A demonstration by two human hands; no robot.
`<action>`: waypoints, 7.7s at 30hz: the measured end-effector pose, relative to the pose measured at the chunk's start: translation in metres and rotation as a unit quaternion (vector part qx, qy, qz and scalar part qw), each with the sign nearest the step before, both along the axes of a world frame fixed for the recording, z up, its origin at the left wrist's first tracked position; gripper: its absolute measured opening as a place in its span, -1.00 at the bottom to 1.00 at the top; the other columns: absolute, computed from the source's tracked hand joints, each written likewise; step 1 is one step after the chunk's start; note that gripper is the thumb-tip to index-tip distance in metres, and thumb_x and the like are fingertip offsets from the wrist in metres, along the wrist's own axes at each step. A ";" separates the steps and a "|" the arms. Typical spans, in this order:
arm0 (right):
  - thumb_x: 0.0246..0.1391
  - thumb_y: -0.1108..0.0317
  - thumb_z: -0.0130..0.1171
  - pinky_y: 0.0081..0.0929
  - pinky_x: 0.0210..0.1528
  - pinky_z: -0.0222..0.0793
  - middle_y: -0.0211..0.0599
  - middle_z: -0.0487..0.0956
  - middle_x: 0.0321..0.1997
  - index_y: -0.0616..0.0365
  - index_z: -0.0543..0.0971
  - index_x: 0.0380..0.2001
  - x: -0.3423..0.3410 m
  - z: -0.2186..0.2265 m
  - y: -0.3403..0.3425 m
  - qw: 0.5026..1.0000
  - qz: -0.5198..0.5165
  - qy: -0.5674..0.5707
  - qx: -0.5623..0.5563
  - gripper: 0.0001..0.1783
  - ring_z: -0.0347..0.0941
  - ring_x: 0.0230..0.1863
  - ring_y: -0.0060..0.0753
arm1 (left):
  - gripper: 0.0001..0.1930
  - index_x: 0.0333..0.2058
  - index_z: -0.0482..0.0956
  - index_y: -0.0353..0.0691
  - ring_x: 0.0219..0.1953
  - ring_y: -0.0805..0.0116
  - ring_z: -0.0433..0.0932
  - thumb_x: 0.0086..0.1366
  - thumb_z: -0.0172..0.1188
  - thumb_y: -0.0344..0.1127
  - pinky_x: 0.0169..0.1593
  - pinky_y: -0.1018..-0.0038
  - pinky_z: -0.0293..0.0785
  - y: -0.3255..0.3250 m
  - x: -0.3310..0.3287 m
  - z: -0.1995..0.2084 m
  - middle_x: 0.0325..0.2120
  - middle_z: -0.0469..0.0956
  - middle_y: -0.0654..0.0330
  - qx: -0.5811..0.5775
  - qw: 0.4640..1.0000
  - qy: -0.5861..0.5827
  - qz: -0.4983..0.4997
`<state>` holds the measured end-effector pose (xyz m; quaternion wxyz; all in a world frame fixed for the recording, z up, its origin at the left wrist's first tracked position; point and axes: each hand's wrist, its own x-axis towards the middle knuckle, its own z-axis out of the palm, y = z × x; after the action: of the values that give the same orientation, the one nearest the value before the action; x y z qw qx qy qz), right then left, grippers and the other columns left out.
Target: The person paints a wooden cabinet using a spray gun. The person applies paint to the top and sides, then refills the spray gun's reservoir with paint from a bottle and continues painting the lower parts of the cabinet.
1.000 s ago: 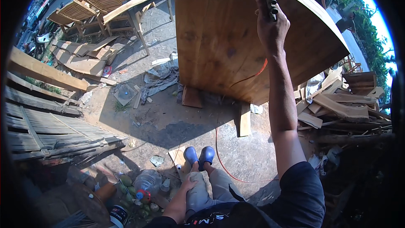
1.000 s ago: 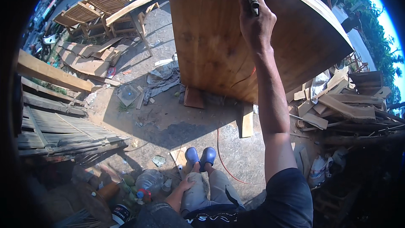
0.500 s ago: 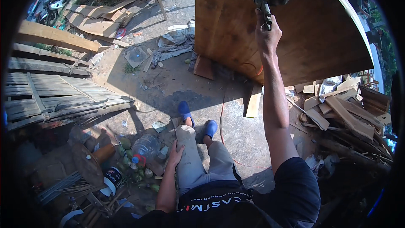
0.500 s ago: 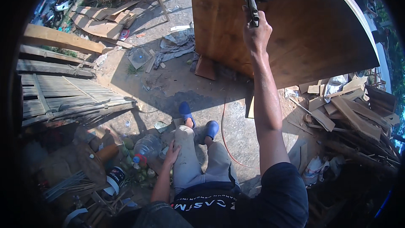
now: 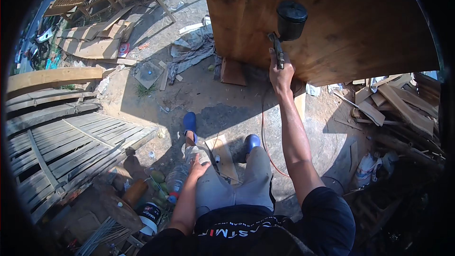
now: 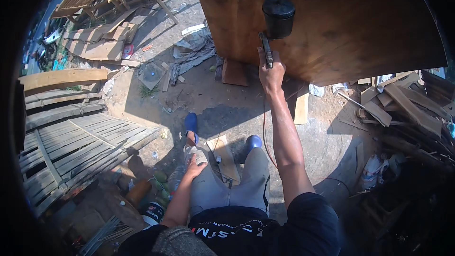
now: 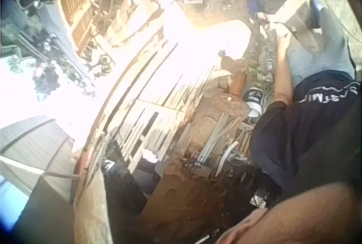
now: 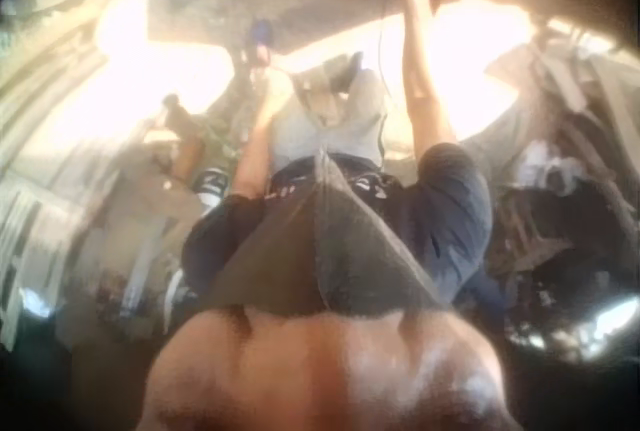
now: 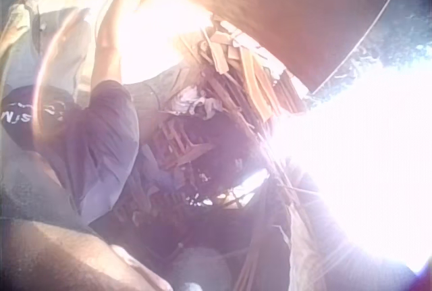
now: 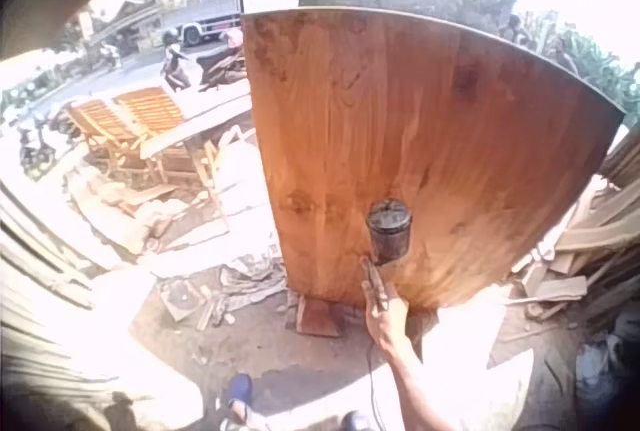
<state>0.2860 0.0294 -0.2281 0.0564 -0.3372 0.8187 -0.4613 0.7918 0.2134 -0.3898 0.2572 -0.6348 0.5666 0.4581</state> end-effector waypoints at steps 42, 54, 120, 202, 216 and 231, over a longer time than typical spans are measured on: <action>0.02 -0.09 0.53 -0.06 0.43 0.32 0.12 0.44 0.40 0.17 0.26 0.47 -0.029 0.207 0.342 0.894 0.418 -0.115 0.116 0.08 0.39 0.39 0.23 | -0.38 -0.02 0.59 -0.26 -0.19 0.35 0.70 -0.01 0.70 -0.20 -0.05 0.37 0.66 0.000 -0.384 0.395 -0.20 0.71 0.17 -0.238 0.802 0.543 0.071; -0.07 0.00 0.58 -0.08 0.29 0.41 0.01 0.43 0.31 0.14 0.40 0.35 -0.158 0.302 0.405 0.918 0.386 0.094 0.002 -0.03 0.42 0.27 0.12 | -0.20 0.23 0.46 -0.17 0.08 -0.01 0.68 0.02 0.63 -0.23 0.09 0.21 0.66 0.133 -0.510 0.367 0.08 0.60 -0.01 -0.427 0.693 0.577 -0.064; 0.26 0.14 0.24 -0.04 0.00 0.58 -0.07 0.73 -0.06 0.06 0.70 -0.08 0.357 -0.557 0.281 0.664 0.650 0.294 0.225 -0.70 0.69 -0.06 0.06 | 0.11 0.42 0.10 -0.22 0.31 0.08 0.41 -0.04 0.65 -0.29 0.42 0.10 0.32 0.536 -0.085 -0.155 0.26 0.40 0.01 -0.595 0.468 0.064 0.650; 0.18 0.36 0.13 0.01 -0.16 0.61 0.02 0.70 -0.33 0.14 0.63 -0.30 0.568 -0.409 0.382 0.288 0.801 0.509 -0.127 -0.86 0.69 -0.25 0.14 | 0.16 0.34 0.07 -0.27 0.12 0.12 0.63 -0.11 0.74 -0.24 0.21 0.24 0.58 0.567 -0.014 -0.257 0.09 0.53 -0.11 -0.677 0.406 0.082 0.609; 0.26 0.25 0.36 -0.35 0.01 0.53 -0.20 0.78 -0.18 0.08 0.77 -0.11 0.266 -0.561 0.266 0.687 0.678 0.136 0.222 -0.78 0.70 -0.10 -0.32 | 0.01 0.30 0.12 -0.36 0.17 0.19 0.53 -0.03 0.65 -0.49 0.27 0.25 0.53 0.554 -0.024 -0.255 0.19 0.42 -0.06 -0.663 0.417 0.141 0.605; 0.29 0.29 0.31 -0.35 -0.28 0.53 -0.19 0.68 -0.26 0.15 0.65 -0.25 0.362 -0.570 0.360 0.754 0.646 0.055 -0.104 -0.85 0.64 -0.32 -0.31 | 0.02 0.28 0.17 -0.34 0.14 0.20 0.56 -0.07 0.69 -0.38 0.26 0.24 0.50 0.548 -0.033 -0.260 0.14 0.48 -0.02 -0.637 0.453 0.083 0.618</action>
<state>0.6475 0.3894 -0.7981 0.2600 -0.8145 0.3549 -0.3783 0.7588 0.7618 -0.6499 -0.6183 -0.7633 0.1779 0.0581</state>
